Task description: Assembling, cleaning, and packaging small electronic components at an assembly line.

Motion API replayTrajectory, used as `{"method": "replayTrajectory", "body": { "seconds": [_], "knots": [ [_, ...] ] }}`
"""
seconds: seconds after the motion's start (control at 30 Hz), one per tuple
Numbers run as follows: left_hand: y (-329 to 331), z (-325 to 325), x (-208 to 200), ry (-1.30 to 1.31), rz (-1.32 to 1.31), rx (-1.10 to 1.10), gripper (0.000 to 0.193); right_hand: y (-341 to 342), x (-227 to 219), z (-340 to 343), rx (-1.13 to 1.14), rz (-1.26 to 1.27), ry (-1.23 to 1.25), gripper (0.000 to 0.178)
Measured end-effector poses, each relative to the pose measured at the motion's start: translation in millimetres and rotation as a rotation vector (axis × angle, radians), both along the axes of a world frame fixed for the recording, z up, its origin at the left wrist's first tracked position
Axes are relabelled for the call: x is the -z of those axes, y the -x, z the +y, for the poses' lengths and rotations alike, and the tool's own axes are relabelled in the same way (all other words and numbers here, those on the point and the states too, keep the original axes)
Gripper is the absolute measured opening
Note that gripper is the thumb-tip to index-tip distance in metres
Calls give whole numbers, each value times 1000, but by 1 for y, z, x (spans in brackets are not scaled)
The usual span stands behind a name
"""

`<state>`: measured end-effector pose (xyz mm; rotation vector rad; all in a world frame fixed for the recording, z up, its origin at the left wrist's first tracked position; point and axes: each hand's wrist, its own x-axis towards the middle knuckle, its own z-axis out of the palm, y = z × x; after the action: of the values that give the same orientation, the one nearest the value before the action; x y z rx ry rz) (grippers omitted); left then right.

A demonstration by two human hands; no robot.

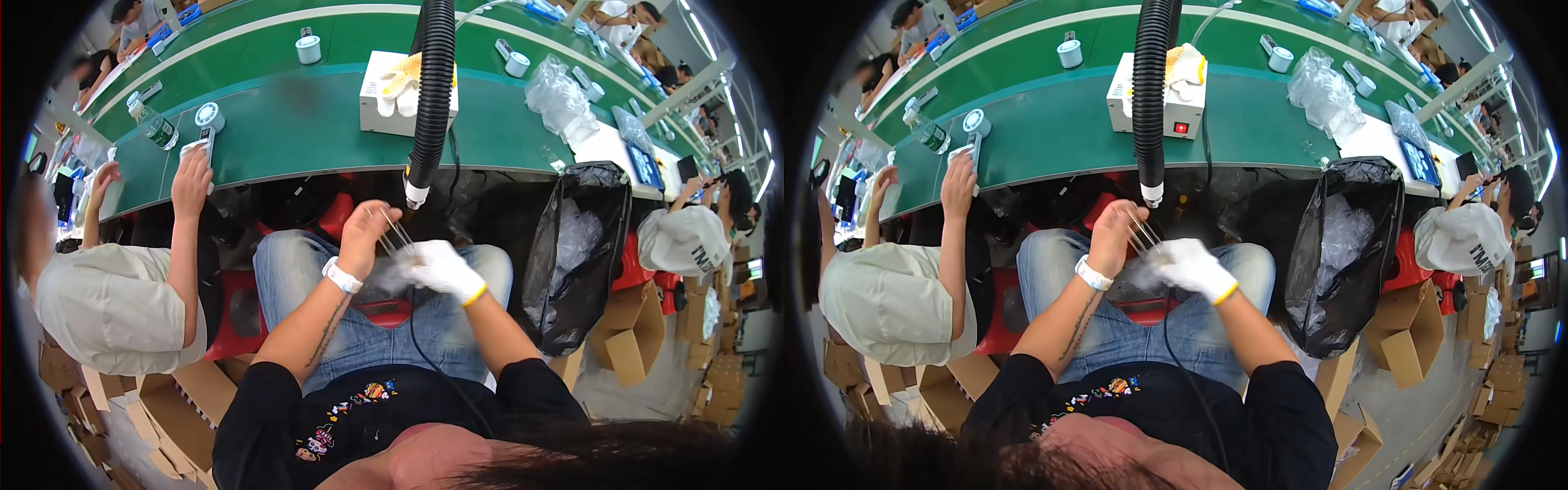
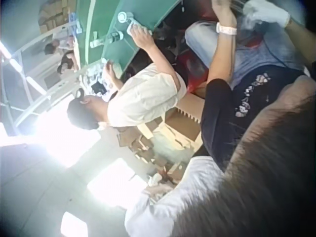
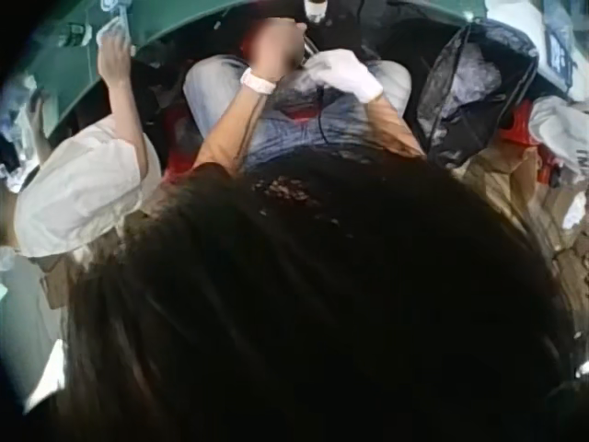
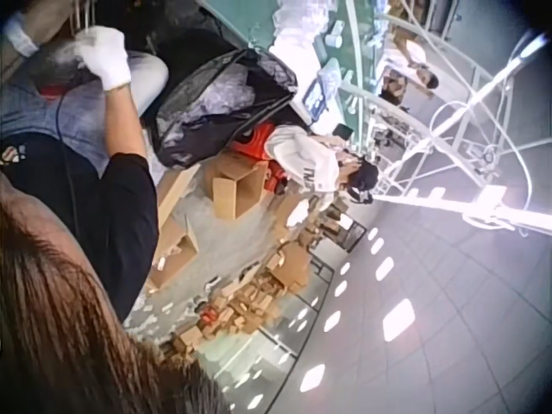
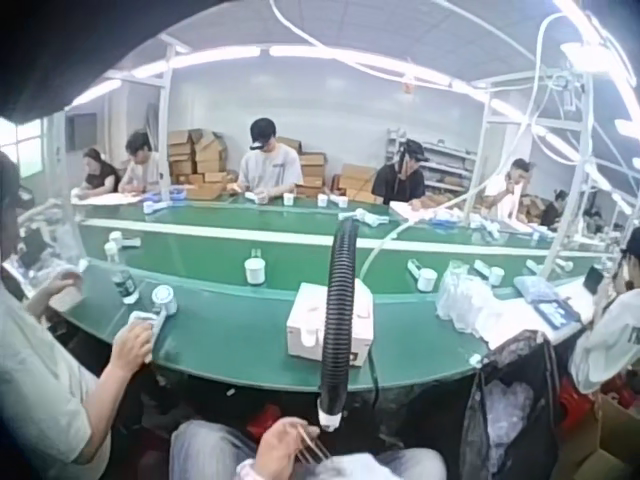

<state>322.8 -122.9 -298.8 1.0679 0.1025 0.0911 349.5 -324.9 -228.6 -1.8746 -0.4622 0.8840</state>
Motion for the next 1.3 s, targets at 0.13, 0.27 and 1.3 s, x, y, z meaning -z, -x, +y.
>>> {"method": "replayTrajectory", "body": {
  "seconds": [0.13, 0.27, 1.3],
  "knots": [
    [-9, 9, -18, 737, -14, 207, 21, -43, 19, -123, 533, 293, -893, 37],
    [-5, 2, -36, 480, -19, 31, 27, -39, 36, -146, 1160, 548, -1303, 59],
    [-17, 4, -74, 236, 1, -198, 41, 26, 42, 6, 375, -556, -107, 80]
  ]
}}
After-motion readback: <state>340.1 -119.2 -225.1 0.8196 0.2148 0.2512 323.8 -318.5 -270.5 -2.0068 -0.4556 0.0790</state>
